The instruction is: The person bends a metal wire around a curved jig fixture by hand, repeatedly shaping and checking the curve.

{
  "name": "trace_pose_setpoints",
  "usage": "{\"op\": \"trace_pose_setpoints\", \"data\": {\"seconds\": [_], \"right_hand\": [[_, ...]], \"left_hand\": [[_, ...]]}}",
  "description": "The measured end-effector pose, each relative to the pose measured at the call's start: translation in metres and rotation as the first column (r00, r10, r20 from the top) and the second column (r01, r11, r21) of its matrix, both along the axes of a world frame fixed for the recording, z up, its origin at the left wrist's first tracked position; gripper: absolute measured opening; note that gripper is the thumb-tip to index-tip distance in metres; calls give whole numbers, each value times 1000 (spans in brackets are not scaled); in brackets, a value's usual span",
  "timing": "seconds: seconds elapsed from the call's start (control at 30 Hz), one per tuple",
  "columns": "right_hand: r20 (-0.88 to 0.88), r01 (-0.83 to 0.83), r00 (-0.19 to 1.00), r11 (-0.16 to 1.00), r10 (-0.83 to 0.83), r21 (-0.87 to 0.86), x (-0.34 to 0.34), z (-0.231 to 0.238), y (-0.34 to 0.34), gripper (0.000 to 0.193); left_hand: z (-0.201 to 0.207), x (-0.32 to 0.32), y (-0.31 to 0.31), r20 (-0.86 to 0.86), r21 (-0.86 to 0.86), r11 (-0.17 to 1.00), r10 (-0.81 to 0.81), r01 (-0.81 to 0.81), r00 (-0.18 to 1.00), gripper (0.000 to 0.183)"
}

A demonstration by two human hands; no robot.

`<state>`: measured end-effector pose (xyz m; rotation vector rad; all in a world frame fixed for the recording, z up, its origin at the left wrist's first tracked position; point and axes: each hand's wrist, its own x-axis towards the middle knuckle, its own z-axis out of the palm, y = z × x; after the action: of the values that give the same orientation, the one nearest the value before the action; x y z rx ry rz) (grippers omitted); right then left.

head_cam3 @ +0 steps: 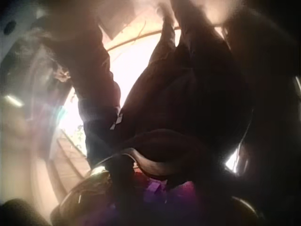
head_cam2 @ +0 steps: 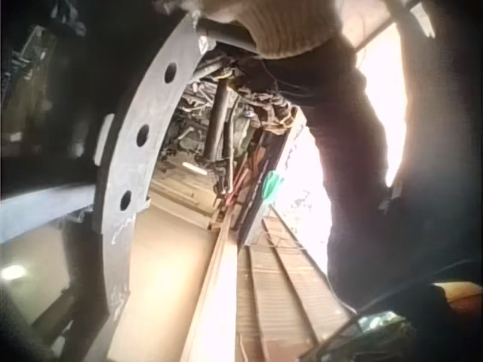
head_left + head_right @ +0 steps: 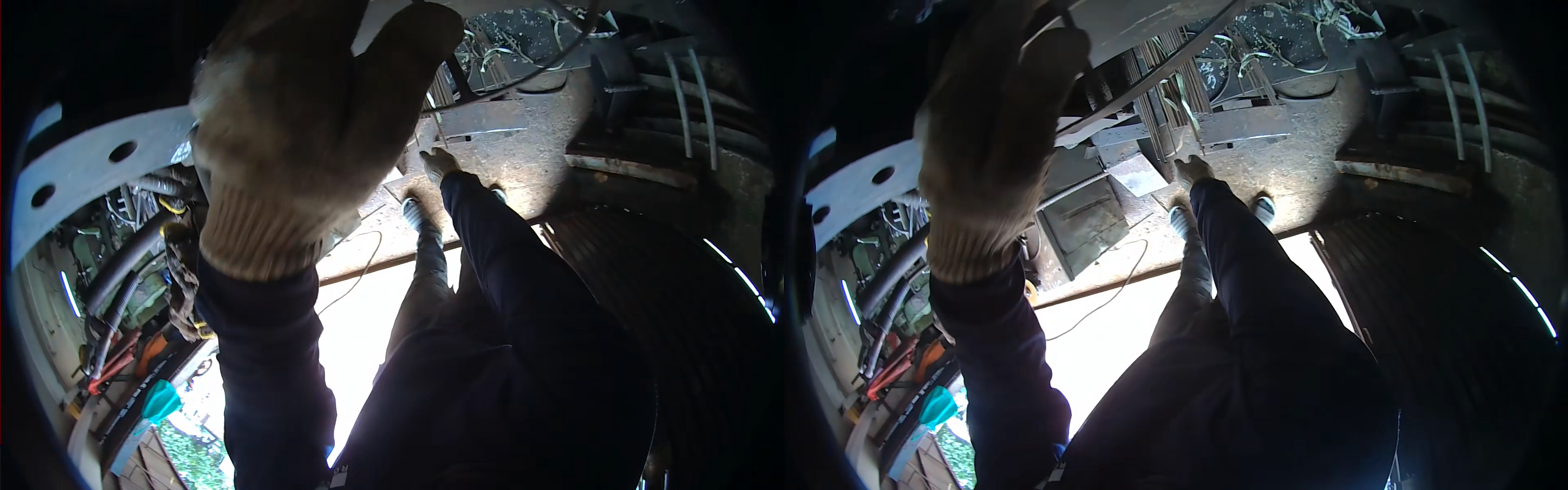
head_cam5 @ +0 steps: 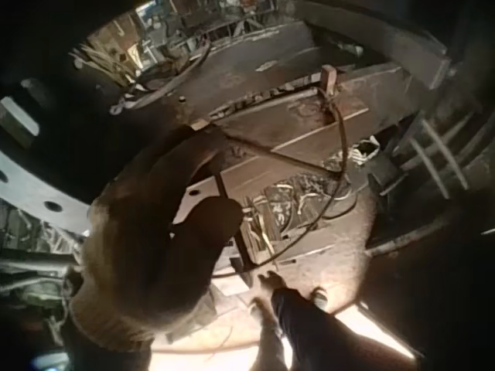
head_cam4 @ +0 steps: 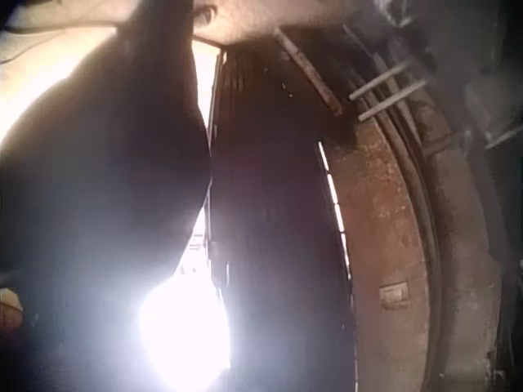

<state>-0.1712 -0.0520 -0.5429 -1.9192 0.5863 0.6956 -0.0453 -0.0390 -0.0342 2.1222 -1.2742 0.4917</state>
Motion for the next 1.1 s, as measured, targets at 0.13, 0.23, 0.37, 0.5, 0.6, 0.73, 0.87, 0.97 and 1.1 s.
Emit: {"op": "trace_pose_setpoints", "data": {"seconds": [0.13, 0.23, 0.37, 0.5, 0.6, 0.73, 0.87, 0.97, 1.1], "right_hand": [[-46, 242, 970, 968, -239, 72, 34, -59, 26, 76], [-128, 370, 917, 925, -378, -87, 32, -108, 5, 78], [-225, 110, 971, 988, -82, 112, 47, -68, 52, 76], [150, -181, 975, 980, 167, 87, 35, -40, 58, 53], [28, 126, 991, 988, -129, 87, 42, -30, 59, 52], [-65, 153, 986, 988, -152, 11, 21, -61, 29, 54], [-77, 32, 996, 994, -40, -101, 35, 46, 25, 39], [195, -158, 956, 943, 221, -292, -5, 35, 12, 26], [452, -487, 668, 807, 591, -335, -56, 84, -13, 20]], "left_hand": [[-7, -3, 18, 82, 54, 998, 19, -24, 996, 44], [-17, -3, 7, 75, 14, 999, -52, 51, 996, 42], [-2, -6, 23, 153, 105, 995, -12, -4, 988, 40], [-4, -6, 28, 166, 120, 993, -22, 2, 986, 38], [3, -7, 28, 186, 127, 992, -28, 4, 982, 36], [-17, -1, 17, 157, 101, 993, -82, 67, 984, 35], [-1, -3, 30, 233, 171, 985, -61, 21, 970, 33], [8, 0, 11, 297, 208, 976, -130, 69, 946, 32], [15, -11, 3, 245, 278, 961, -76, 5, 966, 31]]}}
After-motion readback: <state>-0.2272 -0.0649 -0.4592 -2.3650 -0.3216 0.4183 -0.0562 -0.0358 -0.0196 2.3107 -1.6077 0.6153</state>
